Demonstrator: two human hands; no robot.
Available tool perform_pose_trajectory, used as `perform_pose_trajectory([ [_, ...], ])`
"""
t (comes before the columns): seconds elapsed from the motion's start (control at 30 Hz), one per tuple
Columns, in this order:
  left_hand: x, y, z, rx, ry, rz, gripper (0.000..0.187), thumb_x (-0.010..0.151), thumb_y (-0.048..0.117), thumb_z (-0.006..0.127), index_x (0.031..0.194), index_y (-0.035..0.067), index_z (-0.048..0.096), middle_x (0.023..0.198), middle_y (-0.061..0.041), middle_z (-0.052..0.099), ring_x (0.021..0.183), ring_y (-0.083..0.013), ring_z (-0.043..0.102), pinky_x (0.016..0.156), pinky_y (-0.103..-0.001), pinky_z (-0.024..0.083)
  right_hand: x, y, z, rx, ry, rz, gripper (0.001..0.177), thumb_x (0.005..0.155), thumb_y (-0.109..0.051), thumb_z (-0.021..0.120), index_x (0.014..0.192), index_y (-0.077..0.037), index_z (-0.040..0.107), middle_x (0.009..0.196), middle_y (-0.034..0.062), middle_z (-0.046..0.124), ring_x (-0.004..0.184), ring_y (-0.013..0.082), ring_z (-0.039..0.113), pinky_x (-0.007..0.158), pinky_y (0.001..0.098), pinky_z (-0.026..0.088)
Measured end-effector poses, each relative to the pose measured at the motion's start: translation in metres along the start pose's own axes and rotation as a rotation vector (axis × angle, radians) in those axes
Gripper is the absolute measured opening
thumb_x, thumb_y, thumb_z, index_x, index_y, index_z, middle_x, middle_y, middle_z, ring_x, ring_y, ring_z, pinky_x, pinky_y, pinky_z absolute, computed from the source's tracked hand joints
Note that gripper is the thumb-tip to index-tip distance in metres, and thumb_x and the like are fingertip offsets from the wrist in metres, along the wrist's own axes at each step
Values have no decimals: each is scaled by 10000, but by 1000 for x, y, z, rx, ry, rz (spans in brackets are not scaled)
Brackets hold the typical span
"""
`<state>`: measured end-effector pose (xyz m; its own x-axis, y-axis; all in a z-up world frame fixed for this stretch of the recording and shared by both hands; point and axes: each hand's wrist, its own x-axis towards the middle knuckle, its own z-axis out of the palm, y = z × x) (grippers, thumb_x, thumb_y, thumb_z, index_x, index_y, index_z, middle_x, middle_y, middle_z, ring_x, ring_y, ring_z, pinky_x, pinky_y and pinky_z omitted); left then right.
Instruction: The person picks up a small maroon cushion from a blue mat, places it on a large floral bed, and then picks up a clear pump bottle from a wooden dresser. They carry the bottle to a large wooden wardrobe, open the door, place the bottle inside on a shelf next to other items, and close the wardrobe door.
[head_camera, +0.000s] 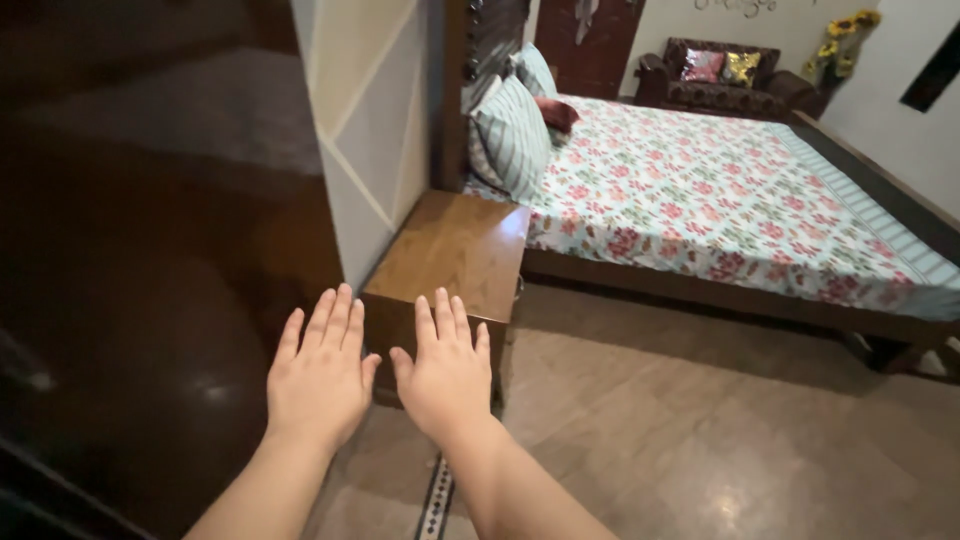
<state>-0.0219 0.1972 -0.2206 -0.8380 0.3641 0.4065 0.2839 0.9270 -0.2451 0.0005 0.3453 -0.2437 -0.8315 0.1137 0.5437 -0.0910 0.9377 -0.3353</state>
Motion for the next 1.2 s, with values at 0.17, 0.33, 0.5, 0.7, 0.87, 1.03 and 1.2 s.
perform_pose_trajectory([
  [0.17, 22, 34, 10, -27, -1, 29, 706, 959, 473, 458, 1558, 118, 341, 1658, -34, 249, 1521, -165, 213, 1232, -422, 162, 9, 39, -7, -39, -1, 14, 723, 900, -394, 657, 1508, -74, 431, 1611, 170, 351, 1493, 325, 293, 1167, 597, 226],
  [0.33, 47, 66, 15, -43, -17, 59, 745, 942, 474, 460, 1588, 126, 327, 1671, -31, 229, 1512, -160, 196, 1217, -419, 149, 19, 73, -17, -42, -28, 47, 726, 904, -394, 652, 1518, -85, 417, 1620, 162, 328, 1502, 317, 274, 1170, 591, 211],
  [0.5, 67, 95, 22, -76, 11, 79, 711, 957, 479, 447, 1553, 112, 323, 1667, -35, 233, 1522, -163, 193, 1234, -418, 135, 26, 107, -23, -53, -34, 69, 722, 911, -391, 652, 1518, -79, 415, 1626, 153, 330, 1515, 311, 269, 1180, 590, 209],
  [0.7, 89, 131, 25, -76, -45, 109, 764, 942, 502, 456, 1591, 124, 312, 1709, -56, 208, 1515, -176, 169, 1218, -434, 115, 31, 145, -28, -75, -46, 103, 725, 906, -399, 650, 1520, -93, 415, 1623, 146, 330, 1509, 309, 266, 1178, 588, 209],
  [0.87, 110, 149, 28, -117, -46, 131, 749, 942, 510, 464, 1566, 124, 313, 1673, -54, 224, 1522, -180, 175, 1227, -435, 117, 40, 169, -30, -118, -41, 131, 725, 911, -403, 643, 1521, -88, 411, 1624, 152, 326, 1509, 303, 271, 1180, 581, 210],
  [1.03, 137, 163, 35, -126, -34, 173, 774, 937, 514, 463, 1595, 135, 315, 1702, -55, 232, 1518, -182, 180, 1220, -442, 122, 57, 185, -26, -105, -42, 171, 718, 911, -394, 643, 1518, -87, 413, 1624, 151, 326, 1510, 308, 261, 1179, 582, 202],
  [1.2, 175, 173, 47, -166, -15, 221, 767, 936, 511, 465, 1591, 138, 321, 1697, -62, 238, 1511, -187, 185, 1215, -454, 123, 82, 204, -21, -161, -18, 214, 721, 904, -392, 637, 1525, -105, 409, 1630, 140, 322, 1512, 296, 264, 1186, 580, 194],
])
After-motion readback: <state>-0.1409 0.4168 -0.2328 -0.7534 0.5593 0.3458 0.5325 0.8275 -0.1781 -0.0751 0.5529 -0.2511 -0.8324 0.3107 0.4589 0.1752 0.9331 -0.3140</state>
